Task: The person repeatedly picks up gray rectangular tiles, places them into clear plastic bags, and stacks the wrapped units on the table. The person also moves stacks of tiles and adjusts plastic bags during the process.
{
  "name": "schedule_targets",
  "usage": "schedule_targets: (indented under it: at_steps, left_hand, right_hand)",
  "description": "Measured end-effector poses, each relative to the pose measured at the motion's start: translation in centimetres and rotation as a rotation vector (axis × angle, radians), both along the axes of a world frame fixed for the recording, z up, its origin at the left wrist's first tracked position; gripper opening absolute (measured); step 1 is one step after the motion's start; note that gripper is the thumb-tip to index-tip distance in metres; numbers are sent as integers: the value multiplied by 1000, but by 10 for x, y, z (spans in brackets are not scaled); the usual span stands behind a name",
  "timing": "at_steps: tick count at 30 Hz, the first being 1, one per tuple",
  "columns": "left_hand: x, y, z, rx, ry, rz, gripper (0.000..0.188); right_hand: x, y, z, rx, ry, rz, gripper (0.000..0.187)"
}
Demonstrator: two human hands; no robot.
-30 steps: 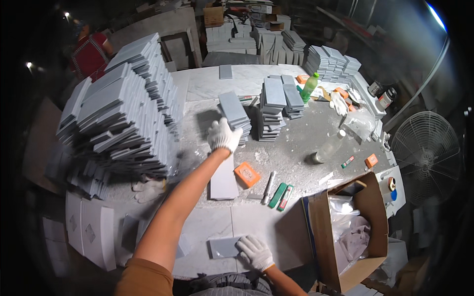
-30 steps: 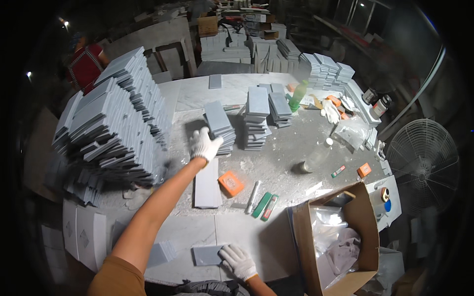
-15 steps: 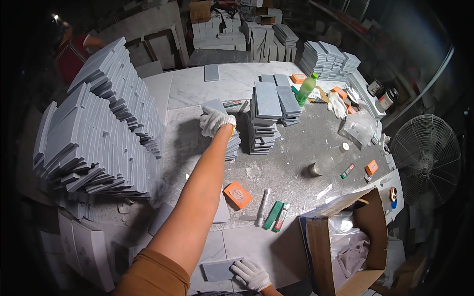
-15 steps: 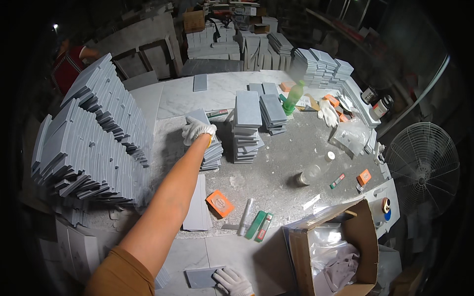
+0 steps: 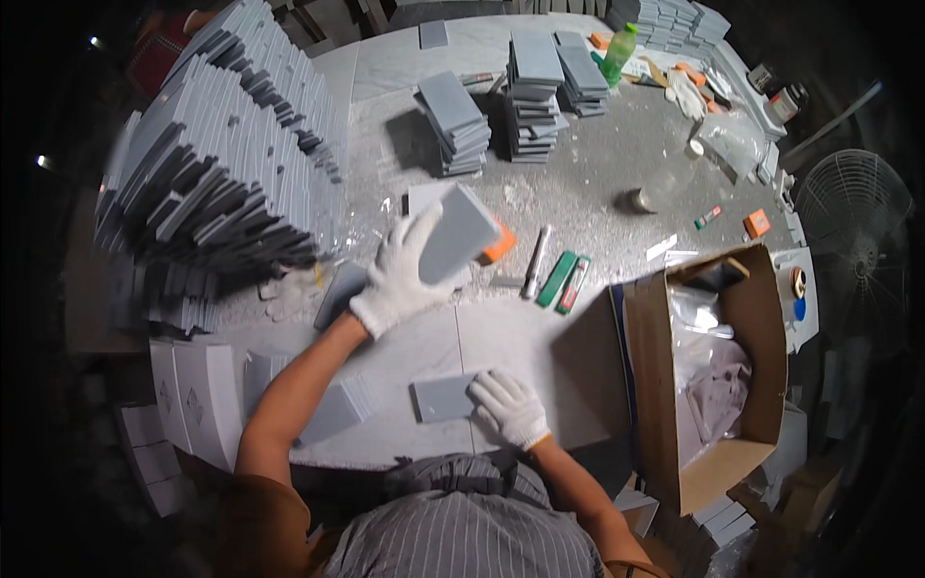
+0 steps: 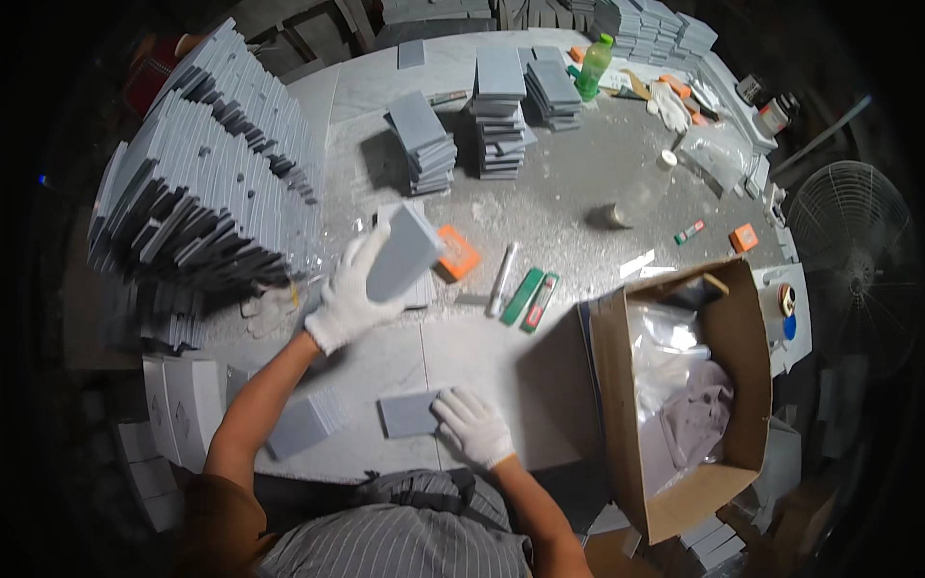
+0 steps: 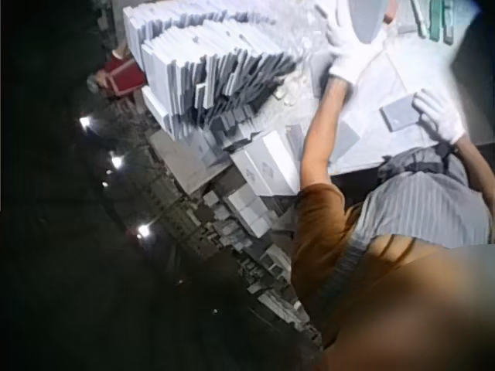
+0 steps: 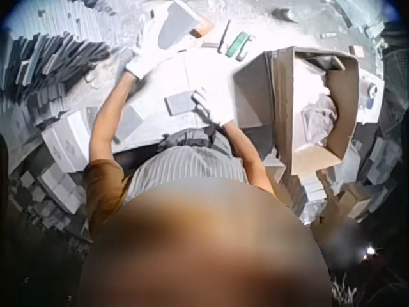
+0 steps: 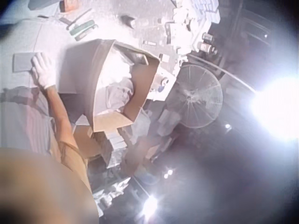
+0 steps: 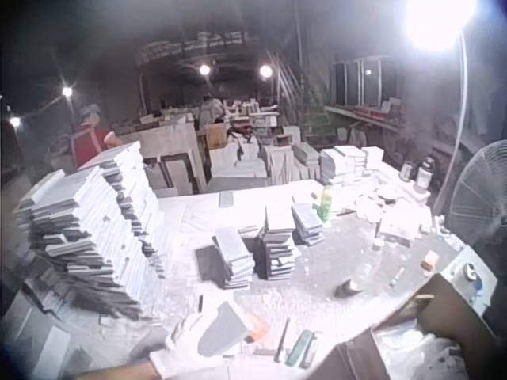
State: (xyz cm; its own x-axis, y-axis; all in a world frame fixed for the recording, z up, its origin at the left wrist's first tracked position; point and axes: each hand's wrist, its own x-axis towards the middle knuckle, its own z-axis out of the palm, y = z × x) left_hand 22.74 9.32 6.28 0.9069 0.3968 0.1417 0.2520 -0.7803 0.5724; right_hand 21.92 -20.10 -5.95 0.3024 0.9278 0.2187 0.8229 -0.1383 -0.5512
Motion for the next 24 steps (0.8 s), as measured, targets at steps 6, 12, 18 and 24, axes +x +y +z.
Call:
schedule_targets:
  at_steps: [6,12,18,24]
  left_hand:
    - [-120,-93,-27,113,265,-200,86]
    - [-153,-132,-75,142,381,-252,90]
    - [-150,-145,-89,180,370,-257,90]
    - [-149,-147,-91,229,378,-265,92]
  right_hand:
    - [-4,-20,0,48,65,-22,43]
    - [-17,-54,-13,178,-7,-140,34]
    - [-18,-65,-10,238,21,-178,28]
    - [-19,-71,-9,289,49,-174,26]
